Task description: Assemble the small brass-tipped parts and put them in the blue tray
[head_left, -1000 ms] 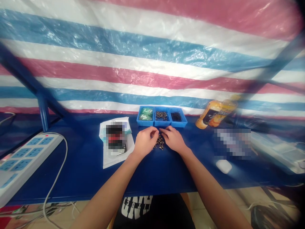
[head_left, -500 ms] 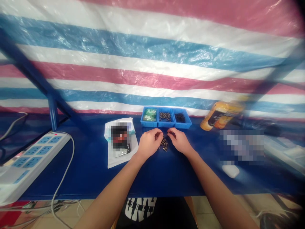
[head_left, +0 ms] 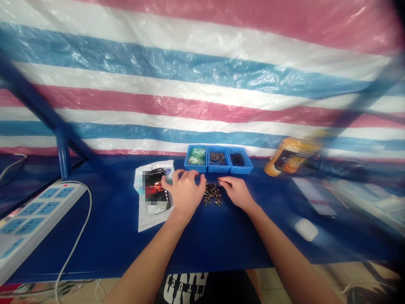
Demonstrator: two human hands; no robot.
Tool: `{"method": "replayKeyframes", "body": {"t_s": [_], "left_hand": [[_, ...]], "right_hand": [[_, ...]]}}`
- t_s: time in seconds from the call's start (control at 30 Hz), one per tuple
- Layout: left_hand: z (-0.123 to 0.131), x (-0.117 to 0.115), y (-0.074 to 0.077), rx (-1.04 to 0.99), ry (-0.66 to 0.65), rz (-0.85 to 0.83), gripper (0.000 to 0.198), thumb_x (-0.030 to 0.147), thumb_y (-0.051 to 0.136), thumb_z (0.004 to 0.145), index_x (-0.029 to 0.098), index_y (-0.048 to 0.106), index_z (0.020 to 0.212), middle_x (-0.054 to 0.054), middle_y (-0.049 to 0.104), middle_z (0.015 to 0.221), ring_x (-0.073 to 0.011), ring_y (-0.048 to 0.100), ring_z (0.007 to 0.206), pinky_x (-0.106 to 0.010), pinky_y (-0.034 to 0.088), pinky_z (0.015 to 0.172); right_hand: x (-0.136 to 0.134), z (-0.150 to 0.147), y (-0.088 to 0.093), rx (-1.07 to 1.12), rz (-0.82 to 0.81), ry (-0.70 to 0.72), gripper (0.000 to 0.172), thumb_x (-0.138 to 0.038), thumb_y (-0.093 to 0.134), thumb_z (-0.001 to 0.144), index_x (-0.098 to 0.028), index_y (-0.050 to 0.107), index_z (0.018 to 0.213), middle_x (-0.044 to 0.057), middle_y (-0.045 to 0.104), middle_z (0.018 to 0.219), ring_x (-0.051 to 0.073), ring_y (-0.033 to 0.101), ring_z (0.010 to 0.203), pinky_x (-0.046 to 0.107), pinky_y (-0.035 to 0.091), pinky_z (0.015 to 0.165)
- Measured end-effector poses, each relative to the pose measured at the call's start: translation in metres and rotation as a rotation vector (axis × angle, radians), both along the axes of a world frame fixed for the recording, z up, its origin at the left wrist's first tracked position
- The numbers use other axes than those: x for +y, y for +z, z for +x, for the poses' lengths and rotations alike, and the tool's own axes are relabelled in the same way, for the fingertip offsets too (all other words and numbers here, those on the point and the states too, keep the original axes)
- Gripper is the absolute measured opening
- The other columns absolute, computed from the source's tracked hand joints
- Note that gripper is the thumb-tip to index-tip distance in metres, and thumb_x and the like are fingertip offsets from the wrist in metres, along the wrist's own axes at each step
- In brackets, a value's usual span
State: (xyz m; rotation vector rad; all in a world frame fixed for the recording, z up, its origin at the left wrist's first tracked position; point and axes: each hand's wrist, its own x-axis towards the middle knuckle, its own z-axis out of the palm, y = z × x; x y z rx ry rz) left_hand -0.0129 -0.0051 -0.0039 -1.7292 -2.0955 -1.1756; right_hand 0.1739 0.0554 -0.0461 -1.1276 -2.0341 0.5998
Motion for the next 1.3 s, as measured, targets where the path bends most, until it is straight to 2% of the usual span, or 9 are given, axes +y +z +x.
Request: {"method": "replayKeyframes", "body": {"t_s": [0.17,0.23,0.3,0.37,0.43,0.63,0.9,1.1,1.3], "left_hand": [[-0.010,0.001,0.004,-0.090,0.044,-0.018,0.021,0.039,0.059,0.088,0.023,0.071,0.087,-0.013,0.073,0.105,-0.0420,0.038,0.128,-0.070,0.022,0.103],[-0.011,0.002,0.004,-0.103,0.036,-0.035,0.022,0.039,0.058,0.088,0.022,0.072,0.087,-0.013,0.073,0.105,-0.0423,0.039,0.127,-0.073,0.019,0.103],[-0.012,0.002,0.005,-0.084,0.036,-0.032,0.021,0.038,0.058,0.088,0.022,0.071,0.087,-0.013,0.073,0.102,-0.0421,0.041,0.126,-0.077,0.008,0.105],[-0.011,0.001,0.006,-0.045,0.030,-0.002,0.019,0.037,0.058,0.089,0.023,0.071,0.087,-0.012,0.074,0.100,-0.0414,0.042,0.126,-0.077,-0.004,0.106],[-0.011,0.001,0.007,-0.012,0.009,0.033,0.018,0.036,0.058,0.089,0.023,0.071,0.088,-0.012,0.074,0.098,-0.0398,0.044,0.127,-0.074,-0.007,0.109],[-0.005,0.000,0.005,0.021,-0.116,0.023,0.017,0.034,0.058,0.089,0.024,0.071,0.086,-0.010,0.073,0.093,-0.0346,0.055,0.115,-0.062,0.008,0.117],[-0.006,-0.002,0.004,-0.054,0.022,-0.027,0.022,0.039,0.059,0.087,0.022,0.072,0.086,-0.015,0.073,0.098,-0.0422,0.045,0.121,-0.078,0.000,0.105],[-0.007,-0.003,0.009,-0.030,0.032,0.005,0.023,0.038,0.056,0.089,0.022,0.072,0.087,-0.014,0.073,0.099,-0.0413,0.044,0.124,-0.076,-0.004,0.108],[-0.018,-0.001,0.007,0.091,0.114,-0.025,0.036,0.046,0.054,0.089,0.017,0.073,0.097,-0.019,0.071,0.104,-0.0430,0.048,0.117,-0.068,0.018,0.107]], "right_hand": [[-0.003,-0.001,0.006,-0.011,-0.028,-0.006,0.025,-0.036,0.052,0.096,-0.024,0.075,0.092,0.003,0.077,0.089,0.021,0.069,0.081,0.032,0.050,0.075],[-0.004,-0.001,0.008,-0.011,-0.037,-0.025,0.033,-0.041,0.051,0.096,-0.022,0.072,0.080,0.003,0.073,0.075,0.019,0.065,0.070,0.030,0.046,0.067],[-0.006,-0.001,0.009,0.000,-0.039,-0.040,0.038,-0.045,0.050,0.095,-0.021,0.068,0.072,0.003,0.069,0.069,0.018,0.060,0.064,0.029,0.044,0.064],[-0.007,-0.002,0.010,0.002,-0.040,-0.040,0.039,-0.046,0.050,0.095,-0.021,0.065,0.070,0.002,0.066,0.066,0.017,0.056,0.062,0.028,0.041,0.062],[-0.008,-0.002,0.012,-0.011,-0.041,-0.036,0.040,-0.046,0.048,0.096,-0.021,0.062,0.068,0.000,0.063,0.064,0.015,0.052,0.059,0.027,0.038,0.060],[-0.009,-0.003,0.012,-0.043,-0.029,-0.033,0.046,-0.049,0.048,0.096,-0.020,0.053,0.061,-0.002,0.052,0.057,0.013,0.044,0.055,0.027,0.032,0.056],[-0.009,-0.002,0.012,-0.065,-0.022,-0.046,0.049,-0.049,0.046,0.097,-0.020,0.043,0.057,-0.003,0.044,0.054,0.012,0.039,0.053,0.028,0.027,0.055],[-0.010,-0.003,0.012,-0.068,-0.027,-0.037,0.049,-0.049,0.046,0.096,-0.020,0.043,0.057,-0.003,0.043,0.055,0.012,0.038,0.054,0.028,0.026,0.055],[-0.010,-0.001,0.013,-0.064,-0.034,-0.035,0.049,-0.050,0.047,0.096,-0.020,0.040,0.057,-0.004,0.039,0.055,0.011,0.036,0.054,0.029,0.024,0.055]]}}
